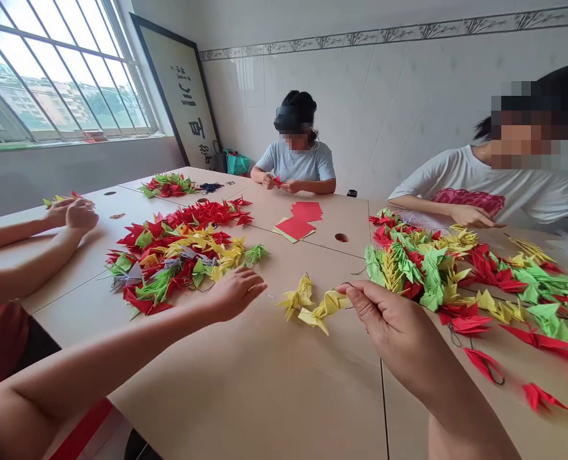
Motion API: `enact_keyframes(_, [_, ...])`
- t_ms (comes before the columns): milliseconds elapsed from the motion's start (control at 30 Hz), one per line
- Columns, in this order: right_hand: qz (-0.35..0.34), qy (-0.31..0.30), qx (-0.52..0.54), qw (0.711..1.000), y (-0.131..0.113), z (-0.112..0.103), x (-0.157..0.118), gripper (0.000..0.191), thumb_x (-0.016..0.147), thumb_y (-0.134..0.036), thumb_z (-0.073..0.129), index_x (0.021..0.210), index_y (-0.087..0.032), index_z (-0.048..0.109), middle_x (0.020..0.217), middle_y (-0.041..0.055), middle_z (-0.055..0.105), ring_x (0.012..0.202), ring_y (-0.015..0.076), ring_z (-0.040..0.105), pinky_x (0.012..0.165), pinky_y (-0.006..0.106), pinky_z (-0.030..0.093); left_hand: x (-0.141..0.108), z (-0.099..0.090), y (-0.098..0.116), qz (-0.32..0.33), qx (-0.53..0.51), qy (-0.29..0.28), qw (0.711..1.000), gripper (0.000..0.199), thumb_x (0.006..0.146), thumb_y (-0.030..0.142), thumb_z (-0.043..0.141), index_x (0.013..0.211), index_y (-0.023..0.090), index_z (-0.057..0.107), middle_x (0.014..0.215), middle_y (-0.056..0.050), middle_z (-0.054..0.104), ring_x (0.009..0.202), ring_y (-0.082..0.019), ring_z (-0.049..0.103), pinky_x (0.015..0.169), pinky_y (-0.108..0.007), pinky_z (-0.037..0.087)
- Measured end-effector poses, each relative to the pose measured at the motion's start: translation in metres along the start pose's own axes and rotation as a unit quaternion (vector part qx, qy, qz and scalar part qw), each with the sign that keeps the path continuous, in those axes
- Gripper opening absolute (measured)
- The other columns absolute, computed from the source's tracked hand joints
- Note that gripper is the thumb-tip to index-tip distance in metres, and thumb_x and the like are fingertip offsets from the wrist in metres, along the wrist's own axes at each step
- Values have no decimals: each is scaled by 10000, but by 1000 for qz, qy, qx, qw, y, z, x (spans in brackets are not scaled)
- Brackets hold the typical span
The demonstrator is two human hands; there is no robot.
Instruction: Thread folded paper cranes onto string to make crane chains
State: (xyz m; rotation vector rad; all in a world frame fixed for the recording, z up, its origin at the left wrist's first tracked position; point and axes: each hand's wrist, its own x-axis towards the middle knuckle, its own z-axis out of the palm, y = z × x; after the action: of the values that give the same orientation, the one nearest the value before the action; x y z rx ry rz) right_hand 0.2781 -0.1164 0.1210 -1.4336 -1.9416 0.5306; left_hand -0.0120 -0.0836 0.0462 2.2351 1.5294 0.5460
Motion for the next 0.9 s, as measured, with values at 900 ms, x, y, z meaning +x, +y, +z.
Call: enact_keyframes(900, [-195,-421,-76,883,-65,55,-44,121,774,-312,630,727,-211,678,769,-5,678,615,121,590,506,202,347,15,24,12,-92,-238,-82,963,432,819,580,434,941,194,587,619,-2,598,546,-144,550,519,-235,377])
